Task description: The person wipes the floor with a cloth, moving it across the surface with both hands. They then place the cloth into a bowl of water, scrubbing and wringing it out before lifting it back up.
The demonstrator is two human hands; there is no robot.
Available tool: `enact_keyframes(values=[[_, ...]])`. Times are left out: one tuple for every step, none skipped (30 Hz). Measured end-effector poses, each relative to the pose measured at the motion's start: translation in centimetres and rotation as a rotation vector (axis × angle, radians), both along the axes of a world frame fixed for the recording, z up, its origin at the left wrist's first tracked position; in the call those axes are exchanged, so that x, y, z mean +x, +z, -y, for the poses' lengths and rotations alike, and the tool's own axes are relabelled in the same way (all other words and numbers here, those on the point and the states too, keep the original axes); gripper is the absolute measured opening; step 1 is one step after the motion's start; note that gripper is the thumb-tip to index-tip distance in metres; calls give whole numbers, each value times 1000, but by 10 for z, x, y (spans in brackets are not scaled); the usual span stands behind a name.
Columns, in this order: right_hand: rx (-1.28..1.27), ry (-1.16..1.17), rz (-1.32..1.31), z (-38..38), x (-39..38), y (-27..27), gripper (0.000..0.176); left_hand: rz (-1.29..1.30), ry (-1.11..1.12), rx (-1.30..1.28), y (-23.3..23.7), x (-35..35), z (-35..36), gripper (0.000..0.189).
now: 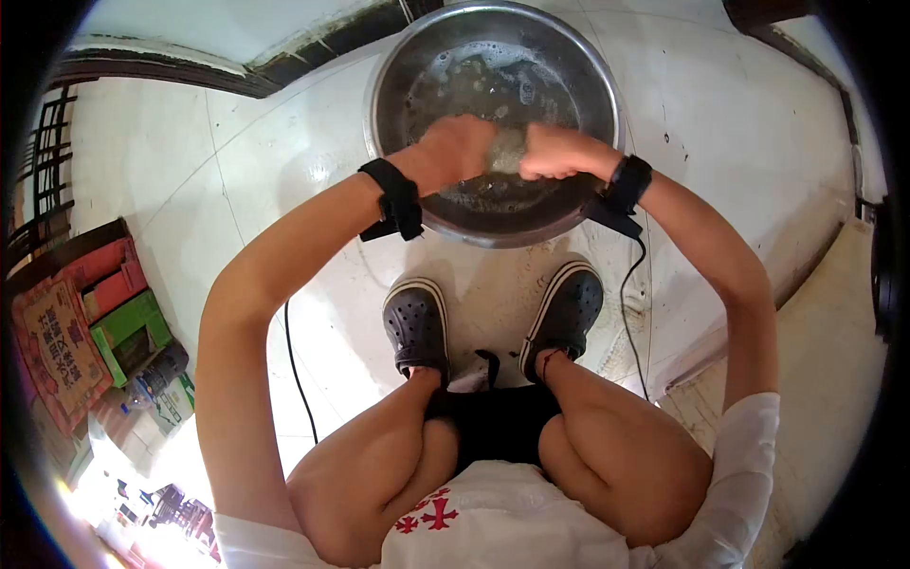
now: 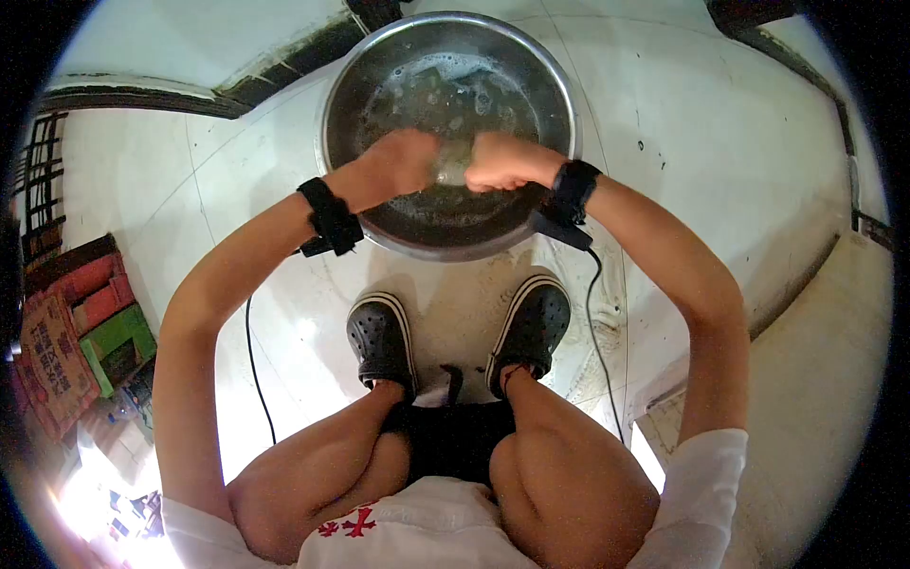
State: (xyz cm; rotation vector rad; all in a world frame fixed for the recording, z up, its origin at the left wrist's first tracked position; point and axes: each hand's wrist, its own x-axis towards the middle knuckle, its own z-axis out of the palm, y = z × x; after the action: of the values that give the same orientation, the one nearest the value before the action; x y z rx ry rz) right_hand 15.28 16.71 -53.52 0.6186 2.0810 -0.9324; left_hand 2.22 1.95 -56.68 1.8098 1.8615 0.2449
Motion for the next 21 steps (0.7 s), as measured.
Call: enact_keyframes(values=[[-137,-58,164,-1,-4,3,18,-47,-3,-25,-5,5,-2,34],[-262,-109,219,0,-3,7,20,-93,-7,-50,-9,7,-2,36],[-258,-90,228,-2,-3,2,19,-88,-30,-75,-15,6,-4,38],[-255,-72,237,-3,-3,-9,19,-83,-54,-101,-21,2,-8,39],[-250,-53,246,-6,-3,-21,18,-78,-76,-125,-28,-2,-11,41],[-312,-88,305,-11,-6,-32,19,-60,-95,-73,-37,-9,-12,43],[-376,-123,363,-16,-9,-42,20,-41,-114,-23,-43,-17,-10,46],[-442,-159,423,-20,-9,-51,21,-21,-134,25,-50,-21,-7,49],[-418,-213,353,-22,-8,-51,23,96,-29,-146,-41,-22,-10,51],[-393,-266,285,-25,-6,-51,26,214,78,-317,-27,-25,-16,53],[-367,-318,216,-29,-4,-50,29,332,185,-488,-14,-26,-20,56],[-449,-360,150,-30,-4,-49,33,461,284,-539,-20,-29,-21,57],[-448,-365,201,-31,-5,-48,33,590,383,-588,-25,-35,-22,58],[-446,-372,251,-31,-5,-46,33,718,483,-636,-30,-41,-21,60],[-447,-381,300,-30,-4,-44,34,780,529,-671,-30,-45,-18,58],[-442,-376,256,-32,-4,-48,35,843,575,-706,-30,-50,-16,56],[-433,-369,213,-34,-5,-53,36,908,621,-738,-29,-52,-14,54],[-424,-361,171,-37,-6,-55,37,915,639,-755,-35,-56,-14,54],[-421,-357,183,-38,-7,-56,37,923,660,-773,-41,-58,-14,53],[-419,-351,193,-39,-7,-58,37,929,681,-789,-46,-60,-13,53],[-417,-346,201,-39,-9,-57,37,863,703,-785,-41,-57,-15,55]])
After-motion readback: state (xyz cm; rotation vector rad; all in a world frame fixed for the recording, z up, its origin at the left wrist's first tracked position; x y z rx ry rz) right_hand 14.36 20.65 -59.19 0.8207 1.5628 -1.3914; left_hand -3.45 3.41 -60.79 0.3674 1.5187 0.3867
